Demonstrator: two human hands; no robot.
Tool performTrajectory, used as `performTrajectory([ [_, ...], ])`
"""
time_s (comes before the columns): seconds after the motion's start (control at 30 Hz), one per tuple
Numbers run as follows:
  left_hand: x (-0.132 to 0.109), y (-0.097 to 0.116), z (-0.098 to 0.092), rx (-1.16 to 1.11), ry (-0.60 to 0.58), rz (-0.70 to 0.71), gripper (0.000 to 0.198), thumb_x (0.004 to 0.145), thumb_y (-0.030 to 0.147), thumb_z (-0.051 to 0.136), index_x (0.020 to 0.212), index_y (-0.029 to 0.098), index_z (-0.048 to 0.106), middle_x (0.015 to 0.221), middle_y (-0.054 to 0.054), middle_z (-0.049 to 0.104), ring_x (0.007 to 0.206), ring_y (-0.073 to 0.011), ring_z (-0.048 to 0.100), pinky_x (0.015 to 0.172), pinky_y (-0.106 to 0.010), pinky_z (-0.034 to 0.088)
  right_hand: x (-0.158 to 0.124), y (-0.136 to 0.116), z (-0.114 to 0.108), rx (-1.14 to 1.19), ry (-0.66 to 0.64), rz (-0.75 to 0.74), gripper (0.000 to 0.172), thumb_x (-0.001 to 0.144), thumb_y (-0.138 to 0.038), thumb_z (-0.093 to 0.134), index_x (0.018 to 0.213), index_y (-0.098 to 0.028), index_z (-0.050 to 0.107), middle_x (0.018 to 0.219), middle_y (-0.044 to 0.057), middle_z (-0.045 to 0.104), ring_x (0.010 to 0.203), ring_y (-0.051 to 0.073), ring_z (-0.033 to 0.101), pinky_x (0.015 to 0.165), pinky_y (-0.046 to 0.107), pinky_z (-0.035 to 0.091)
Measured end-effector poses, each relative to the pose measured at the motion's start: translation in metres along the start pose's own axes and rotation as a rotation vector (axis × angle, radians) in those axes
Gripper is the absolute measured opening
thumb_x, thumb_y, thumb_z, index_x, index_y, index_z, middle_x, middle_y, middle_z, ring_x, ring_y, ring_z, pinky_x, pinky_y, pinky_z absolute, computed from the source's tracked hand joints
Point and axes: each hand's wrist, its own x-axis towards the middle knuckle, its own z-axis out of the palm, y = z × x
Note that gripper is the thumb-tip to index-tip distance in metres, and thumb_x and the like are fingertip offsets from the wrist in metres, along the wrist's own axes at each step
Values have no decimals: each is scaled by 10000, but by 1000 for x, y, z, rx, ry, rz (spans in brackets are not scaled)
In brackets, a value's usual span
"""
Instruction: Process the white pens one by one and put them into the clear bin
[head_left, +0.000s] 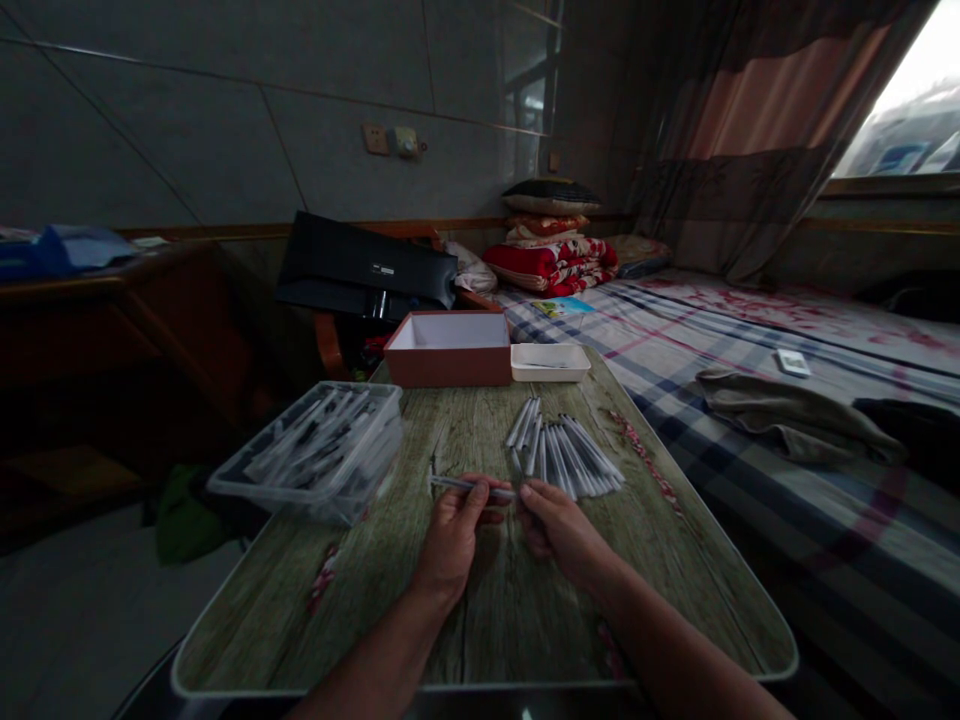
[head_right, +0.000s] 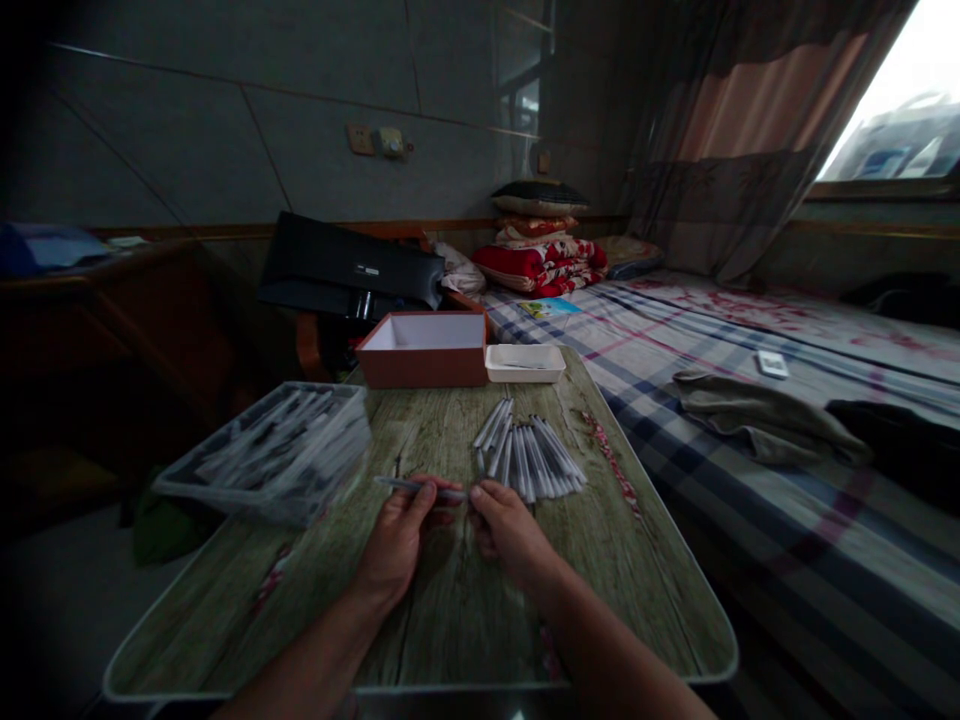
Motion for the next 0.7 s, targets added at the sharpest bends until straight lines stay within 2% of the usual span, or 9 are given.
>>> performTrajectory([
  [0.07, 0, 0, 0, -12, 3, 2, 228, 781, 385, 650, 810, 159, 644, 864, -59, 727, 770, -189, 676, 608, -254, 514, -1, -1, 1, 52, -14, -20, 358, 709, -448, 695, 853, -217, 462, 617, -86, 458, 383, 26, 299, 339, 147, 156],
  [0.13, 0, 0, -1, -13, -3, -3, 233, 774, 387, 656, 813, 157, 649, 858, -61, 726, 762, -188, 676, 604, -252, 511, -2, -2, 2, 83, -25, -13, 372, 732, -493, 659, 904, -228, 462, 681, -69, 512, 376, 28, 311, 325, 147, 144],
  [0.2, -1, 1, -1, -2, -5, -7, 234, 770, 386, 659, 813, 156, 654, 848, -60, 725, 753, -184, 675, 609, -252, 512, -2, -1, 2, 60, -15, 17, 395, 778, -580, 571, 851, -201, 482, 648, -51, 516, 362, 31, 304, 317, 157, 142],
  [0.27, -1, 1, -1, 7, 5, -1, 234, 771, 388, 656, 798, 155, 655, 835, -57, 722, 741, -176, 671, 613, -250, 513, -1, 0, 2, 17, -5, 44, 417, 798, -592, 540, 766, -180, 486, 564, -56, 465, 354, 32, 293, 322, 163, 146],
  [0.4, 1, 1, -2, -8, 74, 26, 247, 788, 399, 633, 801, 153, 647, 823, -51, 710, 735, -162, 658, 600, -237, 511, 0, 0, 0, 52, 11, 61, 279, 729, -400, 645, 748, -196, 455, 563, -75, 453, 352, 25, 293, 324, 157, 134],
  [0.5, 3, 0, -4, -60, 152, 43, 273, 793, 422, 618, 811, 151, 638, 785, -47, 698, 703, -150, 645, 572, -225, 502, -1, -2, 1, 109, 1, 36, 191, 657, -245, 597, 758, -211, 438, 571, -78, 472, 346, 32, 290, 317, 153, 129],
  [0.6, 3, 0, -6, -102, 182, 47, 288, 790, 438, 613, 796, 151, 629, 745, -34, 684, 648, -134, 629, 551, -218, 494, -2, -3, 0, 119, -34, 60, 186, 605, -191, 530, 760, -216, 430, 557, -72, 483, 341, 43, 291, 313, 152, 128],
  [0.7, 2, 0, -5, -92, 168, 48, 285, 787, 435, 617, 784, 150, 624, 725, -23, 675, 629, -122, 620, 555, -213, 494, -2, -1, -1, 93, -71, 90, 204, 623, -208, 529, 815, -208, 460, 580, -57, 522, 340, 44, 302, 312, 150, 132],
])
